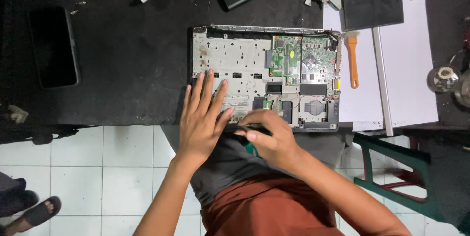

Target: Removing screws from a laptop motherboard and chassis using a screwdriver to disassemble the device.

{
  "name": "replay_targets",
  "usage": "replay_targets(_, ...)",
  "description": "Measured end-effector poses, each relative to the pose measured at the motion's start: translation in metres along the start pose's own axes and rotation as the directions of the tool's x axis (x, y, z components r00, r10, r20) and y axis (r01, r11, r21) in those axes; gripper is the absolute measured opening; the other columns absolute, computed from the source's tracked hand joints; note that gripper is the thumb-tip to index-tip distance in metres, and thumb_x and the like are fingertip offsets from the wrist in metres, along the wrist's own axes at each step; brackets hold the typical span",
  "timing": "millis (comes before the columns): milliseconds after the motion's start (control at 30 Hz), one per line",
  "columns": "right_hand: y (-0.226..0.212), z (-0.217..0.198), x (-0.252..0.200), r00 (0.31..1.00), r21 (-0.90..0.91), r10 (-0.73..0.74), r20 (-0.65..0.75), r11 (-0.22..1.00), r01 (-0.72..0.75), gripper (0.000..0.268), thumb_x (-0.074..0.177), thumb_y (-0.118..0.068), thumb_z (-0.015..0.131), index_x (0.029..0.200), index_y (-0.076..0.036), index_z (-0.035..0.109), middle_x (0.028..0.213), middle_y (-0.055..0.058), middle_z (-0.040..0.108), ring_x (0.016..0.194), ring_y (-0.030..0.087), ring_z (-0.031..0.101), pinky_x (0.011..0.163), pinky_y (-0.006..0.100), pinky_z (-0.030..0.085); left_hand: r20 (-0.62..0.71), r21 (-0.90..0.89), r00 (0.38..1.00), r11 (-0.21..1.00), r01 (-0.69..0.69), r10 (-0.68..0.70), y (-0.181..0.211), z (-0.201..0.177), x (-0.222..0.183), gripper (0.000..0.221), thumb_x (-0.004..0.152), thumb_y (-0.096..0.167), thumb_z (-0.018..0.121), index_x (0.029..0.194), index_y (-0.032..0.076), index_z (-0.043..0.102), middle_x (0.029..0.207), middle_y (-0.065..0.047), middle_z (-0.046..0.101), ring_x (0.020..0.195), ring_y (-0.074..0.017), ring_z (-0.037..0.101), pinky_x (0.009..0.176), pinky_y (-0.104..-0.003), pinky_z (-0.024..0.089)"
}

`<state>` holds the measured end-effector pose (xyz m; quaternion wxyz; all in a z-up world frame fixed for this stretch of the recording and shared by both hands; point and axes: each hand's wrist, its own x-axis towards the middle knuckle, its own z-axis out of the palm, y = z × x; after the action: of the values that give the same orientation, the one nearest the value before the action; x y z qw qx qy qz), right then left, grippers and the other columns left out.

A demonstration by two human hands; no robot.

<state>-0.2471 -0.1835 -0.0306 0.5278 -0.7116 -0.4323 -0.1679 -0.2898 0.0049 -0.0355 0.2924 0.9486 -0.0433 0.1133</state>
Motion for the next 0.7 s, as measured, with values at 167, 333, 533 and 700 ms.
replay_targets(167,-0.012,-0.007,0.017,0.995,0.071,-0.063,0.077,0.996,0.057,0.065,0.083,0.006,0.078,0.134,-0.028,0.054,0.106,0.019,0.074,0.086,0.040,0.074,0.072,0.053,0.064,0.007,0.026,1.000,1.000,0.001,-0.002,0.001,-0.002,0.001,0.062,0.108,0.044,0.049,0.161,0.016,0.036,0.171,-0.014,0.021,0.159,-0.0348,0.015,0.127,-0.055,0.011)
replay_targets(333,-0.005,-0.005,0.012,0.998,-0.037,-0.070,-0.004,0.997,0.070,0.062,0.085,0.004,0.077,0.135,-0.023,0.051,0.098,0.016,0.074,0.076,0.036,0.071,0.066,0.050,0.063,0.010,0.048,1.000,0.999,0.004,-0.005,0.002,-0.002,0.001,0.060,0.108,0.042,0.049,0.161,0.016,0.037,0.171,-0.014,0.023,0.159,-0.0348,0.016,0.126,-0.054,0.013)
replay_targets(533,0.003,-0.005,0.004,0.996,0.045,-0.083,-0.027,0.995,0.084,0.077,0.080,0.002,0.082,0.142,-0.027,0.047,0.102,0.022,0.071,0.082,0.041,0.070,0.073,0.058,0.063,0.019,0.068,1.000,0.998,-0.001,0.000,0.001,0.001,0.001,0.062,0.108,0.045,0.048,0.161,0.015,0.037,0.170,-0.013,0.025,0.158,-0.0363,0.015,0.127,-0.055,0.013)
replay_targets(700,-0.006,-0.002,0.014,0.998,0.121,-0.031,-0.061,0.992,0.038,0.073,0.084,0.010,0.072,0.143,-0.022,0.043,0.089,0.017,0.075,0.071,0.038,0.073,0.075,0.059,0.063,-0.002,0.082,1.000,0.997,0.003,-0.003,0.008,-0.005,0.004,0.058,0.108,0.037,0.052,0.160,0.014,0.039,0.167,-0.014,0.032,0.157,-0.0366,0.020,0.127,-0.054,0.015)
